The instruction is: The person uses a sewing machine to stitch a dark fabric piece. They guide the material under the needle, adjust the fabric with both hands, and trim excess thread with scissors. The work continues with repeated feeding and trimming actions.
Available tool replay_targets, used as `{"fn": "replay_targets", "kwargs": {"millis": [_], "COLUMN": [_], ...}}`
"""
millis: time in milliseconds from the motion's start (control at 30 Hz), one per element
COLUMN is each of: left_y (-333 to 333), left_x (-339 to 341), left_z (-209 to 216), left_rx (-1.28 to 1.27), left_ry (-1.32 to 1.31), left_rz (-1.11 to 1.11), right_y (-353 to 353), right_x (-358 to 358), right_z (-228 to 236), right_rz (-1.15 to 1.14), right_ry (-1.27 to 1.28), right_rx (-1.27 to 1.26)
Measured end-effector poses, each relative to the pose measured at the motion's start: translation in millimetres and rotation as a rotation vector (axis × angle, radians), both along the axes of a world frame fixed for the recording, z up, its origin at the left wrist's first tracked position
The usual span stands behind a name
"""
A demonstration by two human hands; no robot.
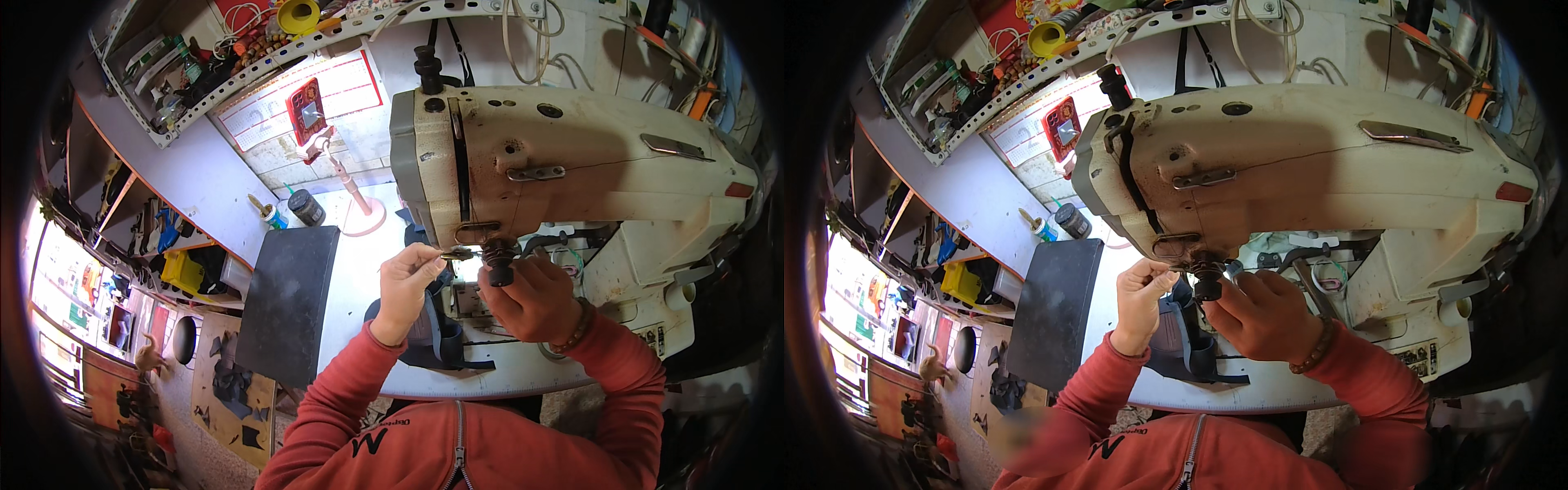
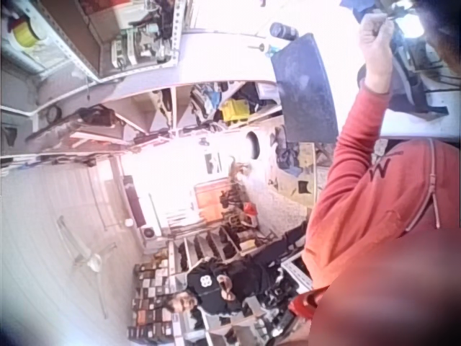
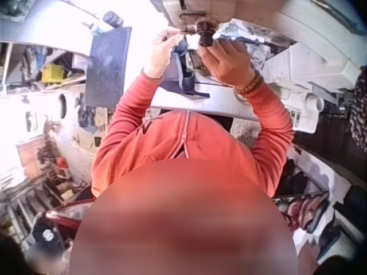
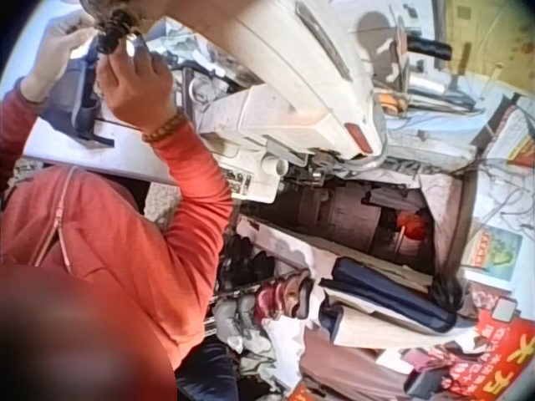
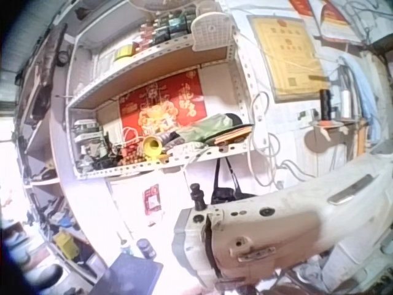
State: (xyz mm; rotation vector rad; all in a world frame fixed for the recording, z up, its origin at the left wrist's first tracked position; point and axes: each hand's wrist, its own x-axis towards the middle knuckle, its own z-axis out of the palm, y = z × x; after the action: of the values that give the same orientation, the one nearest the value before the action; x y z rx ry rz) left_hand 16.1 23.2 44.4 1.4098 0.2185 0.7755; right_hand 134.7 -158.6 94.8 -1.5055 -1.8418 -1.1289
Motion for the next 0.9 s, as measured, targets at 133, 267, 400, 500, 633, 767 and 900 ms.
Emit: {"fn": "replay_targets", "kwargs": {"millis": [133,267,400,500,633,767,900], "left_y": [-1,5,8,10,3,-8,-3], "left_x": [-6,0,3,-1,-12,-18,-16], "left_z": [-2,-3,0,6,11,6,1], "left_rx": [0.218,0.391,0.111,-0.206,-0.301,-0.162,-0.330], "left_ry": [0.067,0.069,0.022,-0.023,-0.077,-0.186,-0.228], "left_rz": [0.081,0.168,0.052,-0.021,-0.083,-0.114,-0.211], "right_y": [-2,-6,-7,-2,-2,-6,-4], "right_x": [2,5,5,4,3,5,5], "right_z": [0,-2,-5,-8,-8,-6,-7], "right_rz": [-0.029,-0.045,-0.033,-0.028,-0.034,-0.006,0.012], "right_ry": [-0.024,-0.025,-0.018,-0.031,-0.004,0.008,0.008], "right_rx": [-0.010,0.003,0.016,-0.006,0.017,0.014,0.025]}}
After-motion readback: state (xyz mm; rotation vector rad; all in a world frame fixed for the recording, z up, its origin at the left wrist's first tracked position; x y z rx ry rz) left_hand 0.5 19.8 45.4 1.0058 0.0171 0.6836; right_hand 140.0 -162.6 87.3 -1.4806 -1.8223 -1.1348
